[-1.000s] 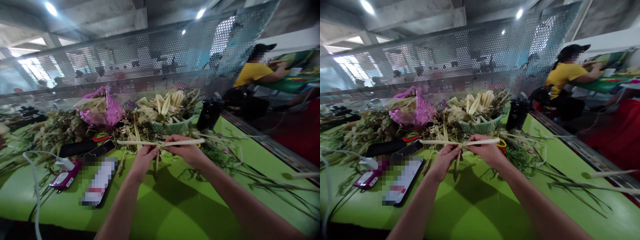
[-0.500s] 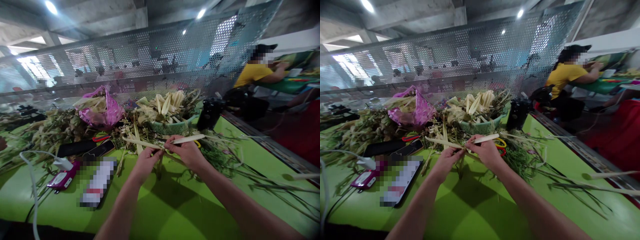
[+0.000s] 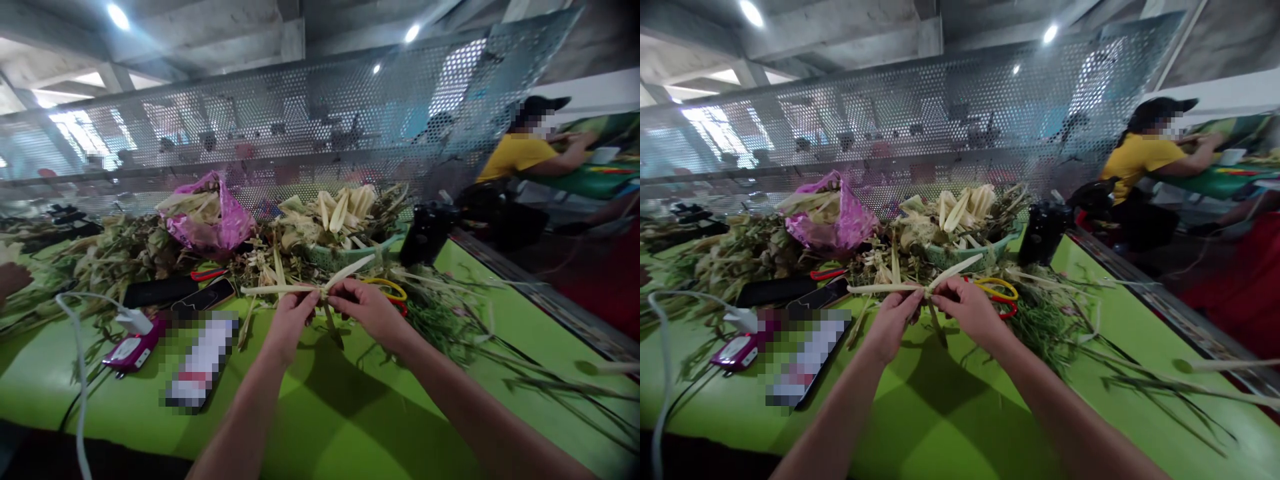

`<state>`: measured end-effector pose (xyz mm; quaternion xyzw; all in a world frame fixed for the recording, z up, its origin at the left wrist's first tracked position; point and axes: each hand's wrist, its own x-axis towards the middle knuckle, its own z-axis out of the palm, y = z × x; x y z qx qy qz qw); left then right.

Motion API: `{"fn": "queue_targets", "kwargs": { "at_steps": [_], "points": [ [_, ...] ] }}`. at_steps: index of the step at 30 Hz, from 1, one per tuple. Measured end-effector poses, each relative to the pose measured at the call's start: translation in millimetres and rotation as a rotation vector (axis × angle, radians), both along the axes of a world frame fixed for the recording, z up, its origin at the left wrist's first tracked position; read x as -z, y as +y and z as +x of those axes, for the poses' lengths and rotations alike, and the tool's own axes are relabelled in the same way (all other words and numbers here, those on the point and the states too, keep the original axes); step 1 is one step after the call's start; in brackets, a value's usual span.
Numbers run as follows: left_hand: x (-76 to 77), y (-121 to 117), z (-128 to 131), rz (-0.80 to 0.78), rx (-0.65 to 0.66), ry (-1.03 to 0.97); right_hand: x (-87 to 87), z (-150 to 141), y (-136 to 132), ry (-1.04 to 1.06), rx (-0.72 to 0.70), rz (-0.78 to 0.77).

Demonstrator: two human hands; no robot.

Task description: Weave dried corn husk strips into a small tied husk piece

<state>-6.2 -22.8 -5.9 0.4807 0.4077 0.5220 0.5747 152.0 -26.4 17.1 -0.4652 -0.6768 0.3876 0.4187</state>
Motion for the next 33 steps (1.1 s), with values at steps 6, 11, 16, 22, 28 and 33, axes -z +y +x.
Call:
{"fn": "queue_targets", "kwargs": {
  "at_steps": [6,11,16,22,28,33],
  "points": [
    [-5.0,-1,-1,0.07,-0.013,0.058,3.4,2,1,-0.031,0.008,0.078],
    [-1.4,0,-3,0.018,-0.007,0.023,4.0,-1,-1,-0.09,0.045,0.167],
    [1.6,1,-2,0.041,-0.015,0.063,-1.0,-6,-11,-0.241,0.121,0.309],
    [1.7,-2,3,0.085,-0.003,0.119,-2.5,-10,-18,-0.497,0.245,0.429],
    [0.9,-3,2,0.077,0.012,0.083,1.4,-10,-16,-0.476,0.269,0.445],
    [3.4,-3,3,0.071,-0.009,0.079,-1.6,-11,-17,-0.469,0.259,0.441]
  ]
}}
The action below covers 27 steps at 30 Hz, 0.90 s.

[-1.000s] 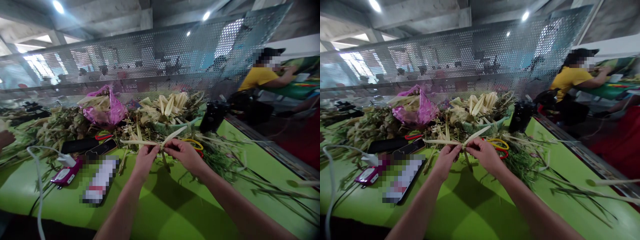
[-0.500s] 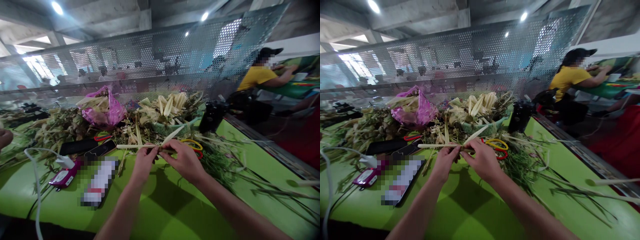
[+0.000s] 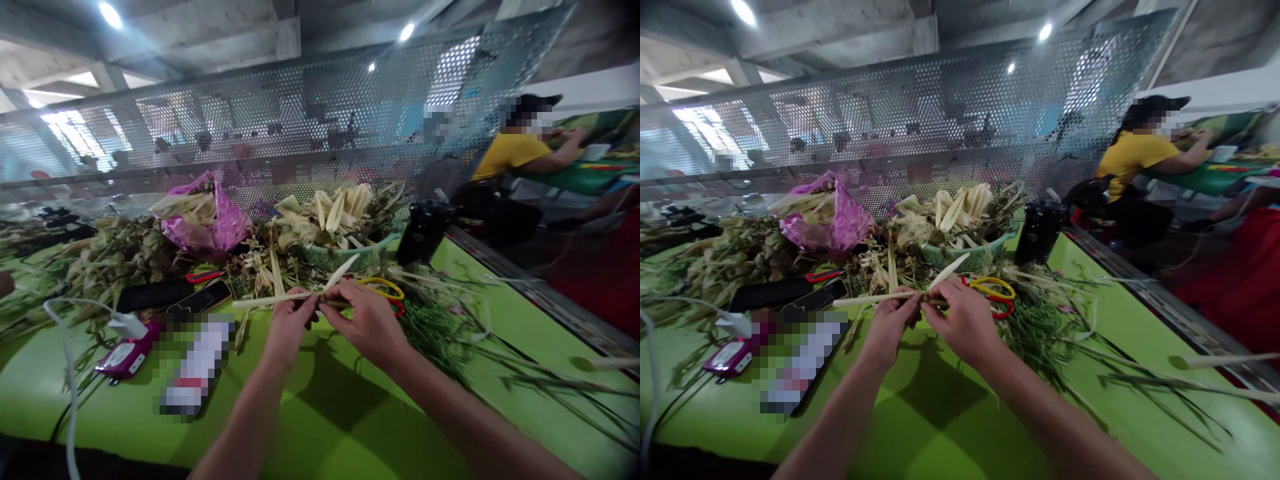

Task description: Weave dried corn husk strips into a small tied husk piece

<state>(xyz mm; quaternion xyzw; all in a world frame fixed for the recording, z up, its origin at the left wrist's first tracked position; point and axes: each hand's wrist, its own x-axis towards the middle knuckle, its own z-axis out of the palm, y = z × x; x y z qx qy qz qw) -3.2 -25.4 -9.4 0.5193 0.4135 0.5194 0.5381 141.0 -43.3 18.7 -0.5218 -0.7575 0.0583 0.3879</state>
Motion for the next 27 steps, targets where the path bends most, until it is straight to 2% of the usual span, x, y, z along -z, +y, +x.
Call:
{"fn": "queue_targets", "kwargs": {
  "at_steps": [5,12,18,22,27],
  "points": [
    [-0.7,-1,1,-0.004,0.003,0.009,1.1,0,1,0.009,0.035,0.016],
    [-2.9,-2,1,-0.069,0.088,-0.198,-1.0,2,-1,0.154,-0.034,-0.087],
    [-2.9,0,-3,-0.143,0.106,-0.286,-5.3,10,8,0.319,-0.261,-0.28],
    [-6.7,0,-6,-0.116,0.106,-0.22,-3.5,16,13,0.32,-0.312,-0.285],
    [-9.4,-3,-5,-0.078,0.098,-0.1,-4.1,18,13,0.253,-0.227,-0.201]
  ]
}}
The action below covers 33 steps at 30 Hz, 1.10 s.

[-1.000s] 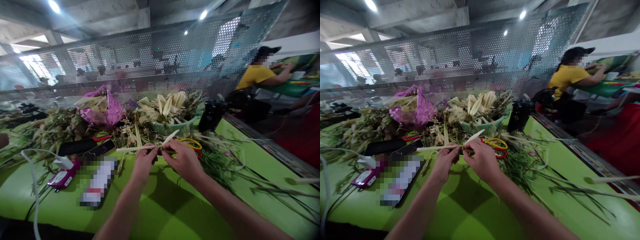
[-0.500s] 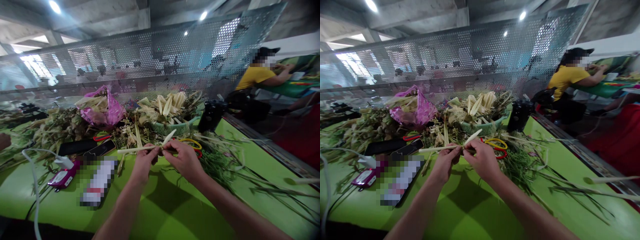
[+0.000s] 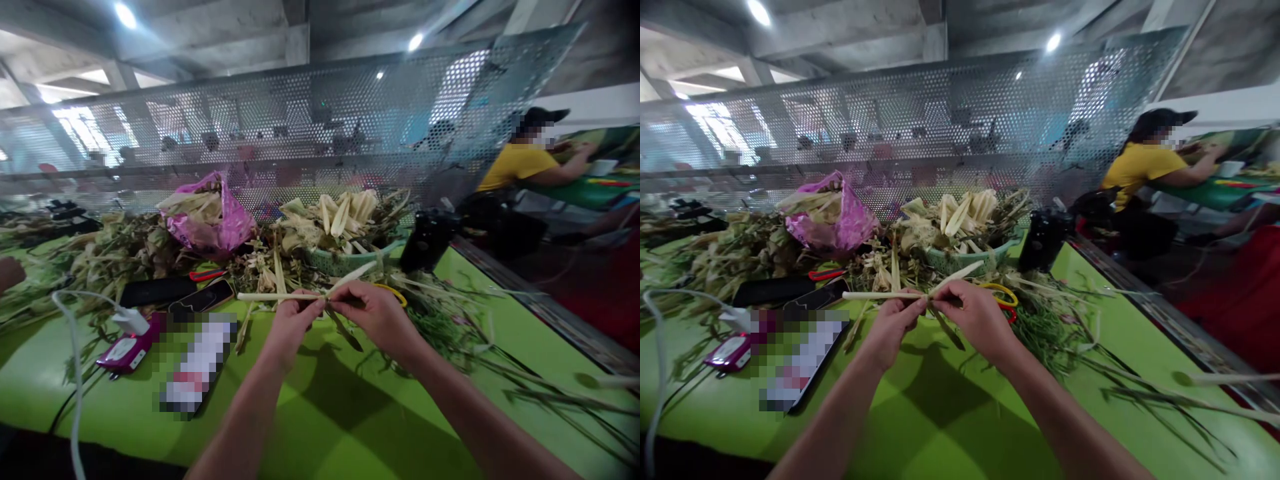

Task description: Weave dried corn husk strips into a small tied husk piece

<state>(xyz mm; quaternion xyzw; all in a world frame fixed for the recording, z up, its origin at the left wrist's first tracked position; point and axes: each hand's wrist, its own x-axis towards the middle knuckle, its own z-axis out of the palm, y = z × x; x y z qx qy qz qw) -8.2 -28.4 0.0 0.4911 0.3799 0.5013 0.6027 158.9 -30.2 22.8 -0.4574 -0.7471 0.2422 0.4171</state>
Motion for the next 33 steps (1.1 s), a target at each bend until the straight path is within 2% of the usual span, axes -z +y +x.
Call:
{"fn": "queue_targets", "kwargs": {
  "at_steps": [10,14,17,21,26,33],
  "points": [
    [-2.1,-2,1,-0.106,0.049,-0.183,1.4,-1,0,0.034,0.062,-0.014],
    [-1.7,0,-2,-0.078,0.026,-0.162,3.3,-3,3,0.111,-0.024,-0.188],
    [-1.9,0,-3,-0.055,0.037,-0.077,5.3,-5,5,0.257,-0.096,-0.347],
    [-2.0,-1,-2,-0.06,0.082,-0.005,8.6,-7,5,0.513,-0.037,-0.443],
    [0.5,-1,-1,-0.056,0.148,-0.02,5.6,-9,1,0.603,0.056,-0.423],
    [-4.7,-4,0,-0.016,0.134,-0.014,2.8,-12,-1,0.622,0.046,-0.369]
  ]
}}
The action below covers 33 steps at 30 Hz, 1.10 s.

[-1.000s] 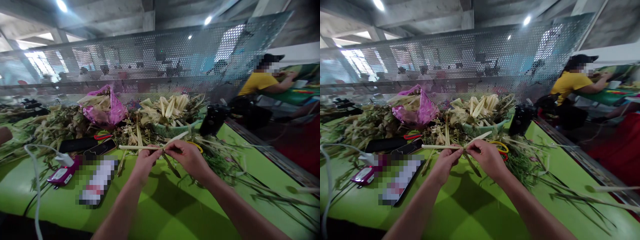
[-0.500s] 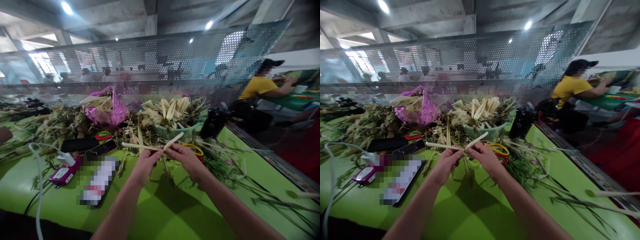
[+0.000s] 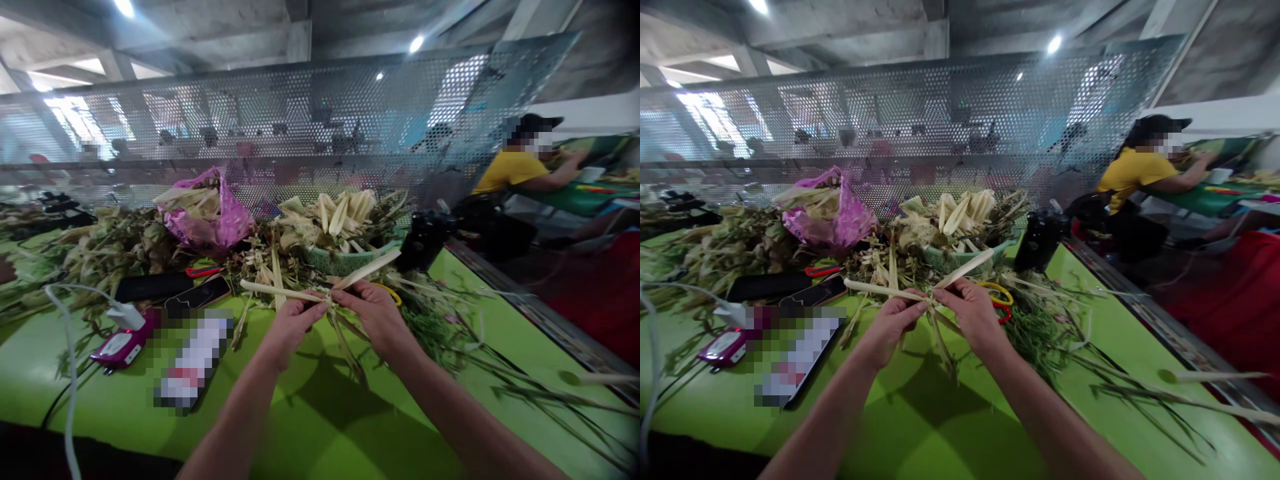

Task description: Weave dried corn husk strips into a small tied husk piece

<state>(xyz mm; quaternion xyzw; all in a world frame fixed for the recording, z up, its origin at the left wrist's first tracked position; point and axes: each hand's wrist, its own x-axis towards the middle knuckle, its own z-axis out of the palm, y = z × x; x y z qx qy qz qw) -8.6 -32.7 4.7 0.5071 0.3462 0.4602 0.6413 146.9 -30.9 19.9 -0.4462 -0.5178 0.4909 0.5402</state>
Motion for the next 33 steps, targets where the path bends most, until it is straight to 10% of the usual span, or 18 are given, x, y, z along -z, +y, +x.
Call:
{"fn": "queue_targets", "kwargs": {
  "at_steps": [16,25,33],
  "points": [
    [0.7,6,-3,0.014,-0.115,-0.015,-13.1,12,-1,-0.4,-0.169,0.062],
    [4.3,4,-2,-0.092,-0.087,-0.157,-10.0,11,2,-0.39,-0.111,0.06],
    [0.4,5,2,0.127,-0.01,-0.039,-0.5,6,2,-0.102,-0.171,-0.108]
  ]
}}
